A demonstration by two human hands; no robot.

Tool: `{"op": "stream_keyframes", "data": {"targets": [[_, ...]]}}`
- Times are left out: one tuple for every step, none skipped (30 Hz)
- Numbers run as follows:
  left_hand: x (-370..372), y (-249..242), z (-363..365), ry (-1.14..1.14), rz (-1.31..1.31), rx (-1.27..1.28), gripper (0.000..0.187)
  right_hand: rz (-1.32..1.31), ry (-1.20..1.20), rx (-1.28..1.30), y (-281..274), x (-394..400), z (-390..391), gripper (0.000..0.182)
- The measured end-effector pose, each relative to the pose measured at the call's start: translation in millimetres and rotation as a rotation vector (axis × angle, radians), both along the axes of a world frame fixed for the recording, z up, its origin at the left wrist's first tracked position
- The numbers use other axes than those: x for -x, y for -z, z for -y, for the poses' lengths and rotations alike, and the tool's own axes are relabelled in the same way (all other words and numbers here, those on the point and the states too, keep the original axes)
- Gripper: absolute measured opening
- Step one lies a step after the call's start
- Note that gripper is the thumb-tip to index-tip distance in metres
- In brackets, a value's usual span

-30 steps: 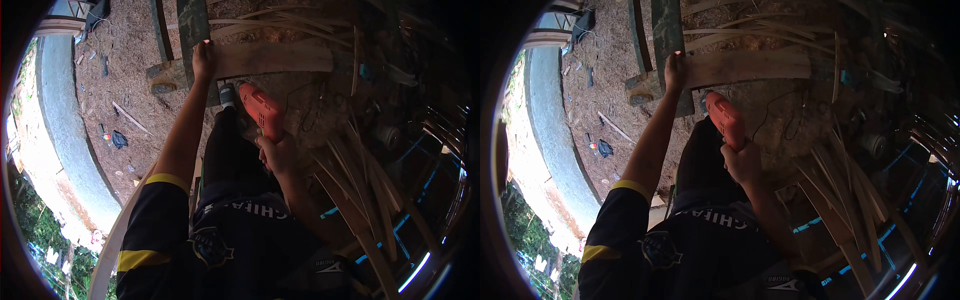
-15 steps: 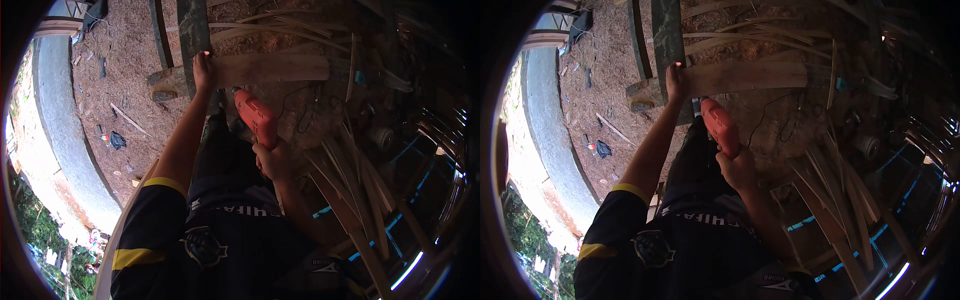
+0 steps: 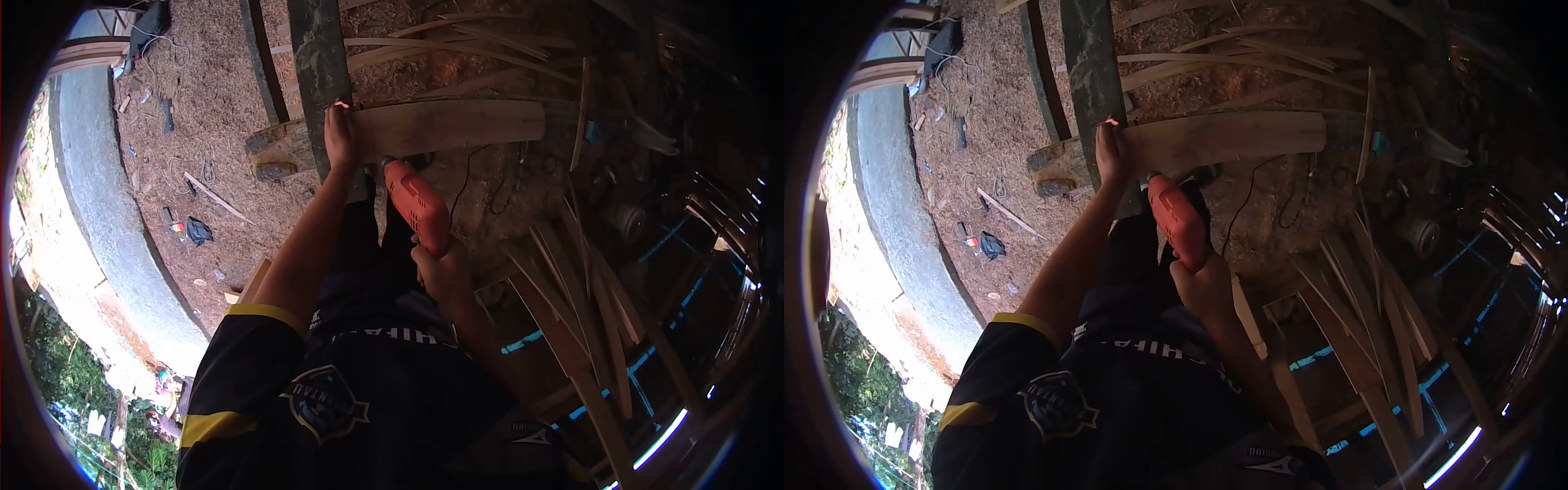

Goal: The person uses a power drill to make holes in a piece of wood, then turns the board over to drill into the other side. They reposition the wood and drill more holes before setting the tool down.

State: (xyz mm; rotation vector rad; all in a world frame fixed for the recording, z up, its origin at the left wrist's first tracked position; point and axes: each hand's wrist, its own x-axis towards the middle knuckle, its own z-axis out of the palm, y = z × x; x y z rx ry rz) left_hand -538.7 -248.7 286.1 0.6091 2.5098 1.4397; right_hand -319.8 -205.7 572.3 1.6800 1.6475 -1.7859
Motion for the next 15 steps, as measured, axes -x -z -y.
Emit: {"op": "stream_keyframes", "data": {"targets": [[-1,0,1,-0.003,0.003,0.005,0.023,0.026,-0.024,-0.016,1,0,0,0.025],[-2,1,1,-0.001,-0.024,0.023,0.024,0.028,-0.026,-0.01,2,-1,0,0.025],[-1,0,0,0.001,-0.054,0.039,0.024,0.035,-0.026,-0.003,1,1,-1,0.025],[1,0,0,0.001,-0.054,0.042,0.024,0.044,-0.024,0.004,1,2,-2,0.025],[2,0,0,0.006,-0.031,0.038,0.026,0.046,-0.022,0.006,3,1,0,0.025],[1,1,0,0.01,-0.008,0.034,0.028,-0.01,0.011,0.017,6,1,2,0.022],[1,2,1,0.011,-0.004,0.036,0.028,-0.066,0.045,0.029,8,-1,4,0.019],[1,3,1,0.018,-0.011,0.042,0.03,-0.062,0.047,0.032,10,-3,5,0.019],[2,3,3,0.024,-0.019,0.048,0.032,-0.058,0.043,0.043,10,-3,4,0.019],[1,3,3,0.025,-0.017,0.051,0.032,-0.055,0.038,0.054,10,-3,4,0.019],[1,3,3,0.021,-0.03,0.058,0.033,-0.055,0.038,0.055,11,-3,5,0.019],[1,3,2,0.014,-0.044,0.064,0.034,-0.05,0.027,0.04,11,-3,5,0.02],[1,3,1,0.012,-0.046,0.063,0.034,-0.046,0.015,0.025,11,-2,4,0.02],[1,2,1,0.015,-0.057,0.066,0.034,-0.047,0.013,0.025,11,-1,4,0.02],[1,3,1,0.021,-0.066,0.069,0.033,-0.045,0.018,0.055,10,1,2,0.02]]}}
